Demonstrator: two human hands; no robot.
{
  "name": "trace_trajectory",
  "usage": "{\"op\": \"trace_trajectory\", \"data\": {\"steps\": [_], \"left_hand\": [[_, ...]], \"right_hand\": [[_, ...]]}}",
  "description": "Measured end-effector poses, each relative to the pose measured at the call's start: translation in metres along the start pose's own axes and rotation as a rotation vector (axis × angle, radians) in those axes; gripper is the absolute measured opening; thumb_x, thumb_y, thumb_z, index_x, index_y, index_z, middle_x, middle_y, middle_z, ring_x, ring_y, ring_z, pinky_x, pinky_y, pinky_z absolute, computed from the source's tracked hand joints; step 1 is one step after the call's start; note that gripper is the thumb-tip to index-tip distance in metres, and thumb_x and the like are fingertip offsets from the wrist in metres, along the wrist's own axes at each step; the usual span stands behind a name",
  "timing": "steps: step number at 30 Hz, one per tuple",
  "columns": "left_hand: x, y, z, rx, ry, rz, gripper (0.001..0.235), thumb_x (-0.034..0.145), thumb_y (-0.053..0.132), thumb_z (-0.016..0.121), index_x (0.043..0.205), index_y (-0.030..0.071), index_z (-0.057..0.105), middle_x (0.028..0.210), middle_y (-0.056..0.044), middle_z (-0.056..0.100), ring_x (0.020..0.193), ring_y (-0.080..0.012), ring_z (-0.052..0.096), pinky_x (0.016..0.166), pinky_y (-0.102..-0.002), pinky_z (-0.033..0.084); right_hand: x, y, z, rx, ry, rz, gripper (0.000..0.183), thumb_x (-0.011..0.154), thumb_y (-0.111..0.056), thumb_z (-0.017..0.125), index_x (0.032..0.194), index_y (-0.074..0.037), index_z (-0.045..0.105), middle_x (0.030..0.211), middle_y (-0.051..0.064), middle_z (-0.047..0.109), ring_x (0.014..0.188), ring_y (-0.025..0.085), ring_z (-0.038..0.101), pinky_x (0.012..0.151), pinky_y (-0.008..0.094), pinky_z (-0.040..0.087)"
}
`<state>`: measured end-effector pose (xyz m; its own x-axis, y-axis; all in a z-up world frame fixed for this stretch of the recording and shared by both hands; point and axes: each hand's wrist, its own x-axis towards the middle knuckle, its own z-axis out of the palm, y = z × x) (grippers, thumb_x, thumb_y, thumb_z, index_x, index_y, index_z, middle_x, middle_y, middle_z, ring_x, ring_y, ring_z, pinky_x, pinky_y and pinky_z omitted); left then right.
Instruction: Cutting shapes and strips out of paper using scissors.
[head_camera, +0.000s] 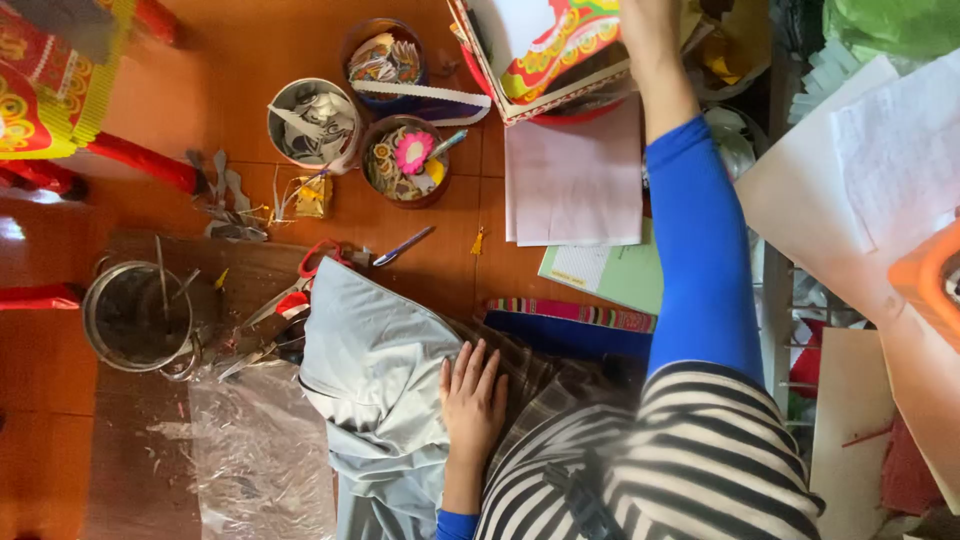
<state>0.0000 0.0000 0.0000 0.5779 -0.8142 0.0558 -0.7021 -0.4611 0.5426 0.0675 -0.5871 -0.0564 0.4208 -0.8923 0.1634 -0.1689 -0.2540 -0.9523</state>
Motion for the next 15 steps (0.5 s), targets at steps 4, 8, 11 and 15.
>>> {"op": "trace_trajectory", "data": {"steps": [4, 8, 11, 15], "left_hand": [[0.001, 0.000, -0.002, 0.001, 0.007, -0.003, 0.038, 0.090, 0.022, 0.070, 0.126, 0.012, 0.069, 0.145, -0.008, 0.059, 0.139, -0.0284, 0.049, 0.118, -0.052, 0.029], [0.002, 0.001, -0.004, -0.023, 0.007, -0.002, 0.039, 0.089, 0.021, 0.071, 0.127, 0.011, 0.068, 0.145, -0.008, 0.058, 0.139, -0.0288, 0.048, 0.118, -0.052, 0.028], [0.001, 0.001, -0.005, -0.031, 0.013, -0.002, 0.040, 0.089, 0.021, 0.071, 0.127, 0.011, 0.068, 0.145, -0.009, 0.058, 0.140, -0.0282, 0.048, 0.118, -0.052, 0.028], [0.001, 0.000, -0.004, -0.037, 0.011, 0.008, 0.039, 0.089, 0.021, 0.070, 0.127, 0.011, 0.068, 0.145, -0.009, 0.058, 0.140, -0.0283, 0.048, 0.118, -0.051, 0.028]], "right_hand": [[-0.018, -0.009, -0.010, 0.197, -0.053, 0.023, 0.036, 0.104, -0.033, 0.063, 0.113, 0.002, 0.065, 0.101, 0.007, 0.073, 0.088, 0.013, 0.071, 0.076, 0.032, 0.058], [-0.032, -0.007, -0.020, 0.298, -0.016, 0.213, 0.044, 0.108, -0.041, 0.059, 0.127, -0.002, 0.067, 0.113, 0.005, 0.078, 0.093, 0.012, 0.075, 0.073, 0.029, 0.061], [-0.047, -0.020, -0.021, 0.275, 0.004, 0.342, 0.044, 0.106, -0.043, 0.058, 0.131, -0.007, 0.063, 0.113, 0.003, 0.076, 0.088, 0.012, 0.076, 0.062, 0.028, 0.061], [-0.059, -0.025, -0.015, 0.226, -0.038, 0.226, 0.044, 0.105, -0.038, 0.063, 0.136, -0.009, 0.056, 0.117, 0.005, 0.071, 0.088, 0.013, 0.075, 0.059, 0.029, 0.063]]}}
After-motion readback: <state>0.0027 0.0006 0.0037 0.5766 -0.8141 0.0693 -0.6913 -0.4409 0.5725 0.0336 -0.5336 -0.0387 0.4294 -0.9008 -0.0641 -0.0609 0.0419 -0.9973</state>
